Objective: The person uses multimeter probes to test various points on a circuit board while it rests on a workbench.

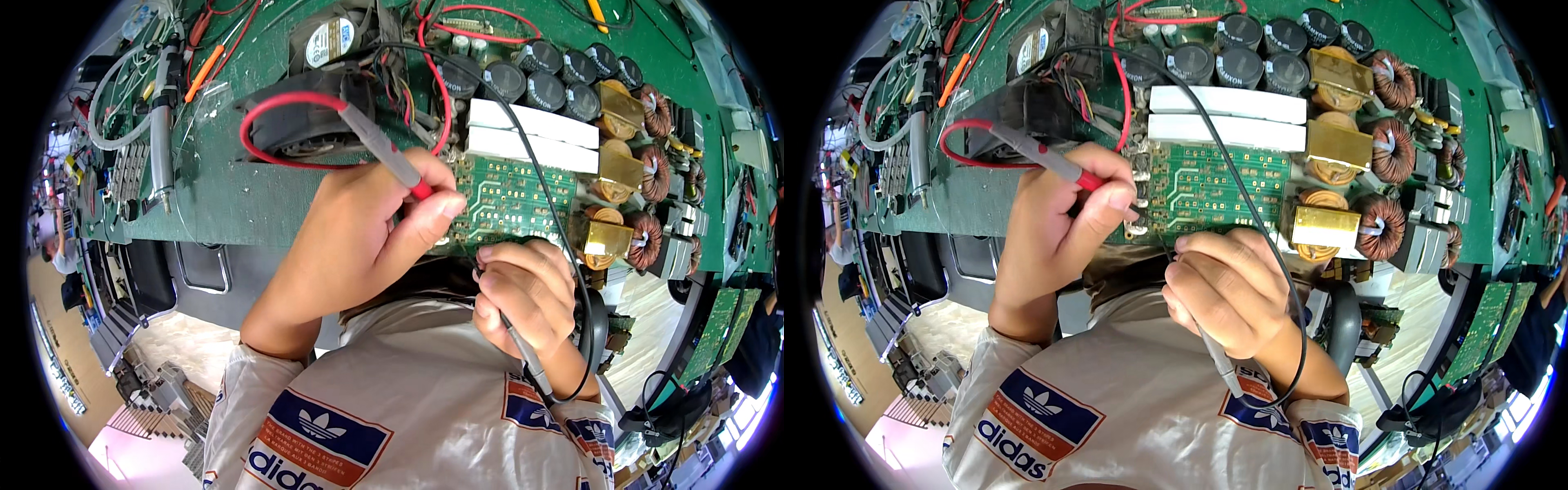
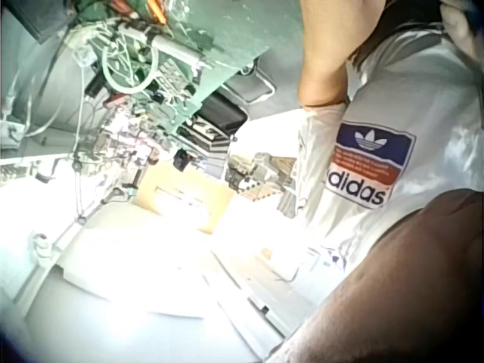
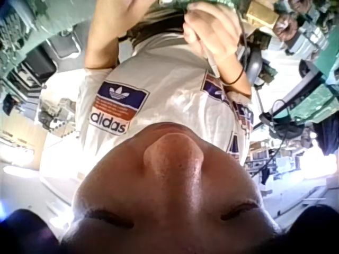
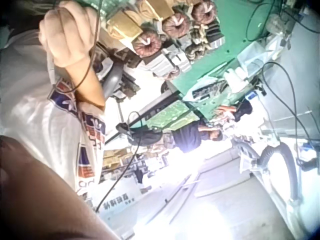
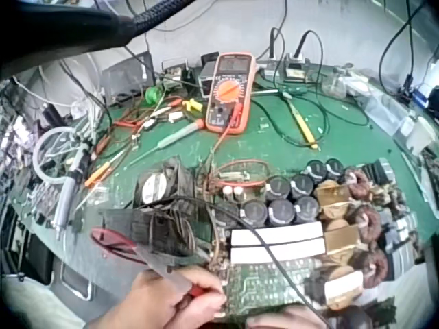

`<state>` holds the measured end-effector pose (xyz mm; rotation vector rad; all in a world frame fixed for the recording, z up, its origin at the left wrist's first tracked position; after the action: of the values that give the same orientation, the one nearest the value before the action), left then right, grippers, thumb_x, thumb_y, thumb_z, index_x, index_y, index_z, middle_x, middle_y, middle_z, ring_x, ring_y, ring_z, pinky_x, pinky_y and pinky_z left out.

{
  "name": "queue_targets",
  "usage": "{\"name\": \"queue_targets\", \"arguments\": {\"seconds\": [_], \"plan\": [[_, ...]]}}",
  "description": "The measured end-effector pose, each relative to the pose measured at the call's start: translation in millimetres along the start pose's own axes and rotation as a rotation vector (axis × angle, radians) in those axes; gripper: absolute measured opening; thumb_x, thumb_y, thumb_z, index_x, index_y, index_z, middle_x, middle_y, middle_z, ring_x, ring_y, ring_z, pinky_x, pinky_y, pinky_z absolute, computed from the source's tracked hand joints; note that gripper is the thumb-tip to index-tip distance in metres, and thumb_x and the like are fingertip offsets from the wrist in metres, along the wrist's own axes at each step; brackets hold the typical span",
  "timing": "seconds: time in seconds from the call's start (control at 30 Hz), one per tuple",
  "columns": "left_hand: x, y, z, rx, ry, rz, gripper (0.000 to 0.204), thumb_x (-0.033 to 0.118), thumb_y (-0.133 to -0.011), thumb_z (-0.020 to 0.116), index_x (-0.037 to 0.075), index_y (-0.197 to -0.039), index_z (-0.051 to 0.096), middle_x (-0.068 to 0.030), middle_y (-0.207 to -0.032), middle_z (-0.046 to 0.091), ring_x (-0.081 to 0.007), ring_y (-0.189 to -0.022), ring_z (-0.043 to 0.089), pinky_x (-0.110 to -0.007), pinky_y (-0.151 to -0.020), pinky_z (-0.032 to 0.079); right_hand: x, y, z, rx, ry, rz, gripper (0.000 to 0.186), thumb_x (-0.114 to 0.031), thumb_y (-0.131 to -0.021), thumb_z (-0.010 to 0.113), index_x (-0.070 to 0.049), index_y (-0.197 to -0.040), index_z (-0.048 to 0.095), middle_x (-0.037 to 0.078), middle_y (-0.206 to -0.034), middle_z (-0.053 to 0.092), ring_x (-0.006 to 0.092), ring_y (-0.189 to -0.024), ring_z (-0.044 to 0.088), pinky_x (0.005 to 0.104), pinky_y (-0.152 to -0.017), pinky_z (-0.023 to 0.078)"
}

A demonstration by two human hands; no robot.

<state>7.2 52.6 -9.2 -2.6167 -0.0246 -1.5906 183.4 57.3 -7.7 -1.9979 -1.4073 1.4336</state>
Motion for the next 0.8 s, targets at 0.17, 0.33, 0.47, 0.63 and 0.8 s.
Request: {"name": "queue_targets", "arguments": {"seconds": [0.17, 0.33, 0.47, 0.63, 0.8], "plan": [[-4, 3, -1, 0.016, 0.038, -0.055, 0.025, 0.021, -0.103, 0.063, -0.002, -0.097, 0.063, -0.0063, -0.082, 0.065, -0.0129, -0.071, 0.067, -0.026, -0.064, 0.051, 4, 0, -3, 0.000, -0.056, 0.072, 0.018, -0.004, -0.082, 0.076, -0.001, -0.098, 0.068, 0.011, -0.085, 0.070, 0.0293, -0.082, 0.074, 0.0371, -0.065, 0.056], [-10, 9, -5, 0.038, 0.075, -0.061, 0.026, 0.022, -0.104, 0.060, -0.003, -0.098, 0.063, -0.0072, -0.086, 0.066, -0.0119, -0.073, 0.063, -0.025, -0.065, 0.050, 11, 1, -7, 0.023, -0.167, 0.270, 0.020, -0.002, -0.088, 0.073, 0.005, -0.106, 0.065, 0.016, -0.085, 0.071, 0.0325, -0.081, 0.074, 0.0381, -0.068, 0.059], [-6, 11, -4, 0.053, 0.064, -0.006, 0.023, 0.020, -0.103, 0.061, -0.003, -0.098, 0.063, -0.0077, -0.087, 0.066, -0.0121, -0.074, 0.062, -0.025, -0.065, 0.049, 13, 1, -4, 0.013, -0.173, 0.324, 0.020, -0.001, -0.089, 0.074, 0.006, -0.106, 0.066, 0.017, -0.085, 0.072, 0.0320, -0.081, 0.074, 0.0373, -0.070, 0.059], [-3, 11, -3, 0.047, 0.031, 0.072, 0.021, 0.017, -0.102, 0.063, -0.003, -0.099, 0.063, -0.0089, -0.088, 0.067, -0.0126, -0.074, 0.061, -0.026, -0.067, 0.048, 15, -2, -4, -0.025, -0.169, 0.362, 0.020, 0.000, -0.089, 0.073, 0.006, -0.106, 0.066, 0.018, -0.087, 0.072, 0.0313, -0.083, 0.074, 0.0360, -0.072, 0.058], [-1, 10, -3, 0.043, 0.071, 0.072, 0.022, 0.017, -0.101, 0.064, -0.004, -0.099, 0.063, -0.0090, -0.089, 0.068, -0.0129, -0.076, 0.061, -0.027, -0.068, 0.048, 15, -2, -3, -0.041, -0.175, 0.391, 0.021, 0.002, -0.088, 0.073, 0.006, -0.107, 0.066, 0.018, -0.089, 0.072, 0.0314, -0.084, 0.073, 0.0357, -0.074, 0.058]]}}
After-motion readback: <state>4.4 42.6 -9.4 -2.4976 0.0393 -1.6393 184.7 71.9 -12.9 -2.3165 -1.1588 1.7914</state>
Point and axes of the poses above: each hand's wrist, its own y-axis away from the middle knuckle, its own z-axis out of the palm, x = y × z, the point moved 8 cm from there along -y, towards the middle knuckle
